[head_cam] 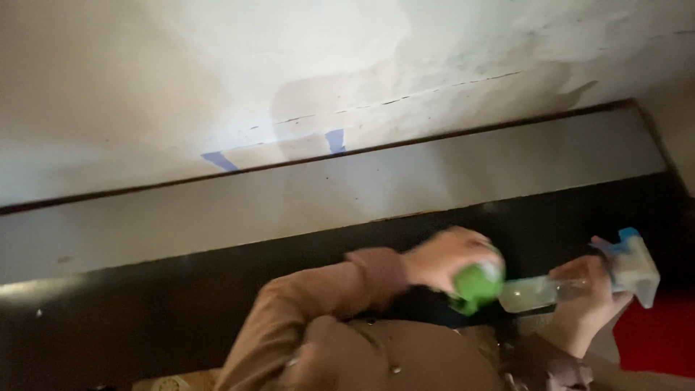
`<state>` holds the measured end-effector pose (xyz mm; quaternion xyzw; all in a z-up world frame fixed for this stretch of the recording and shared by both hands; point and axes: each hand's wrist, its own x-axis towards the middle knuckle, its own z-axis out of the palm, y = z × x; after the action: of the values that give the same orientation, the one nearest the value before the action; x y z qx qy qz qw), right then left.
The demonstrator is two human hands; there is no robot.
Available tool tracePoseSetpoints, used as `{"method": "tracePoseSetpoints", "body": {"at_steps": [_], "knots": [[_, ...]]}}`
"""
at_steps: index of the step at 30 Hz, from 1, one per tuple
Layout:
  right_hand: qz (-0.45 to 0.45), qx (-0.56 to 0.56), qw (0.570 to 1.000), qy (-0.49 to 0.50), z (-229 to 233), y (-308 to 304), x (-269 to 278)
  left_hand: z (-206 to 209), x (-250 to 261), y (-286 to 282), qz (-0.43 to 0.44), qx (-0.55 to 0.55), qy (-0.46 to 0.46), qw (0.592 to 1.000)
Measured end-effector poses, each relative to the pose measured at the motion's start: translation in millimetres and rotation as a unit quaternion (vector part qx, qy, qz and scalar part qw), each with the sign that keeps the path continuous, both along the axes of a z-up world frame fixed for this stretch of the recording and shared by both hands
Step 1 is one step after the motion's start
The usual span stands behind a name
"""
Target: Cleaning a long ledge or shelf using a spray bottle and a cloth.
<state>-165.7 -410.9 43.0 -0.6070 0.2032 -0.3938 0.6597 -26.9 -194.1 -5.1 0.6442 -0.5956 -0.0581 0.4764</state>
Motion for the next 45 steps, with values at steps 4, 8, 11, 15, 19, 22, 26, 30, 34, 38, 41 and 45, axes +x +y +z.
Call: {"method": "tracePoseSetpoints", "body": {"at_steps": [4, 8, 11, 15, 19, 22, 26, 30, 34, 38, 41, 45], "knots": [[-0.001, -0.015, 0.999, -0.033, -23, -25, -9, -7, -13, -33, -0.017, 0.093, -0.001, 0.996], [-0.012, 0.006, 1.000, -0.027, -39, -34, -14, -25, -11, -9, -0.002, 0.107, 0.023, 0.994], [0.027, 0.003, 0.999, -0.025, -35, -30, 2, -5, 4, 69, 0.015, 0.059, 0.040, 0.997], [0.084, -0.002, 0.996, -0.021, -10, -10, 30, -4, -15, 193, 0.141, 0.143, 0.040, 0.979], [0.101, -0.040, 0.994, 0.014, -3, -1, 50, 10, -52, 323, 0.361, 0.136, -0.003, 0.923], [0.123, -0.029, 0.991, 0.041, -3, 3, 57, 16, -77, 399, 0.522, 0.176, -0.003, 0.835], [0.128, -0.025, 0.989, 0.069, 4, 14, 68, -5, -82, 472, 0.679, 0.145, 0.019, 0.719], [0.150, -0.027, 0.987, 0.044, -2, 12, 63, -10, -33, 451, 0.700, 0.184, -0.003, 0.691], [0.173, 0.023, 0.984, -0.020, -2, 5, 62, -21, 39, 350, 0.637, 0.101, -0.024, 0.764], [0.137, 0.056, 0.987, -0.059, 15, 13, 61, 17, 81, 181, 0.443, 0.076, -0.024, 0.893], [0.109, 0.048, 0.991, -0.066, 6, 9, 45, 14, 79, 46, 0.271, 0.036, 0.049, 0.961], [0.091, 0.054, 0.993, -0.057, -14, -11, 40, 33, 57, -52, 0.252, 0.052, -0.087, 0.962]]}}
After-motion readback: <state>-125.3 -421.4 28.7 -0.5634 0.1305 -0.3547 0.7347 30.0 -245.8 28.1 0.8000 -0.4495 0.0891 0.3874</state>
